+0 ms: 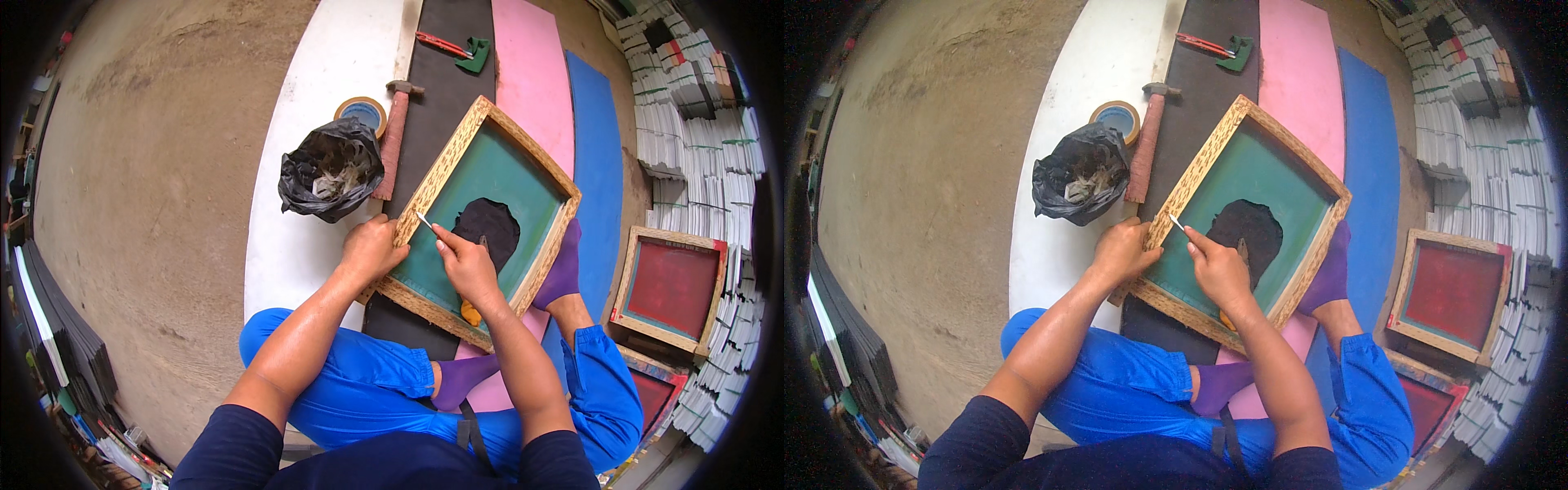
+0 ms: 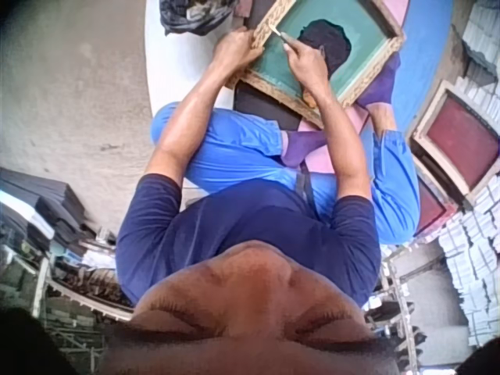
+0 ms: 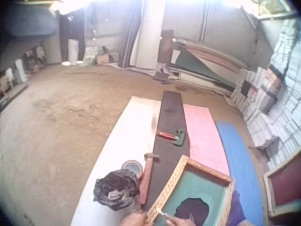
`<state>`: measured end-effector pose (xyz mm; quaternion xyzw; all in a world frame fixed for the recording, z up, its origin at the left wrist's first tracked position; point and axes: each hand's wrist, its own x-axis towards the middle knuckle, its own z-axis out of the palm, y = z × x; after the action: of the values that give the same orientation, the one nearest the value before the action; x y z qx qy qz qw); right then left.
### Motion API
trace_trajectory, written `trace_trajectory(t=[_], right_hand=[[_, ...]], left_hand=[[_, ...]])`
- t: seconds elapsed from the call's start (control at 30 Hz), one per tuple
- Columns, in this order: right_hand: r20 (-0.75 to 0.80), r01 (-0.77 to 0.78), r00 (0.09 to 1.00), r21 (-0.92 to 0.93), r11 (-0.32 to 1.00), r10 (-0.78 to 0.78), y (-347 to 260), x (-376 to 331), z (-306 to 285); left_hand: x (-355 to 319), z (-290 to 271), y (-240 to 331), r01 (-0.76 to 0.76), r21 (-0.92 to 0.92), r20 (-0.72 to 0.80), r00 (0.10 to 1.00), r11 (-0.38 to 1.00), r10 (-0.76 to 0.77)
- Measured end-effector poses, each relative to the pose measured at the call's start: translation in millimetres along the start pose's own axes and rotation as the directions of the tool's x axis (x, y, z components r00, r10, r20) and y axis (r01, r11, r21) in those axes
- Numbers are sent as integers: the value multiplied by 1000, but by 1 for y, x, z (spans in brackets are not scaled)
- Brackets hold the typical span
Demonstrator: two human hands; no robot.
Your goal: The person sits on the floor and uses a small metal tool to scrape or clean the inner edge of a wooden frame with a green backing. The person repeatedly works along the same edge of the frame throughout the clip.
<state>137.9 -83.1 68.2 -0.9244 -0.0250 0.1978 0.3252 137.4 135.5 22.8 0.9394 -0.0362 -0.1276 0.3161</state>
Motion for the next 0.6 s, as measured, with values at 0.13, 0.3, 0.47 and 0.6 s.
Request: trace_trajectory(t=[0.13,0.3,0.47,0.6], right_hand=[[-24,-38,999,-80,996,36,-16,-5,-3],[-20,-54,998,-83,995,52,-17,-6,-5],[-25,-44,999,-162,986,40,-18,-5,-5],[2,-123,992,-261,958,128,-45,-6,-9]], left_hand=[[-1,0,0,-4,-10,-6,1000,1000,4],[-1,-2,2,-2,-11,-15,1000,1000,2],[-1,-1,0,-18,-7,-18,1000,1000,18],[-2,1,-2,-21,-3,-11,1000,1000,21]])
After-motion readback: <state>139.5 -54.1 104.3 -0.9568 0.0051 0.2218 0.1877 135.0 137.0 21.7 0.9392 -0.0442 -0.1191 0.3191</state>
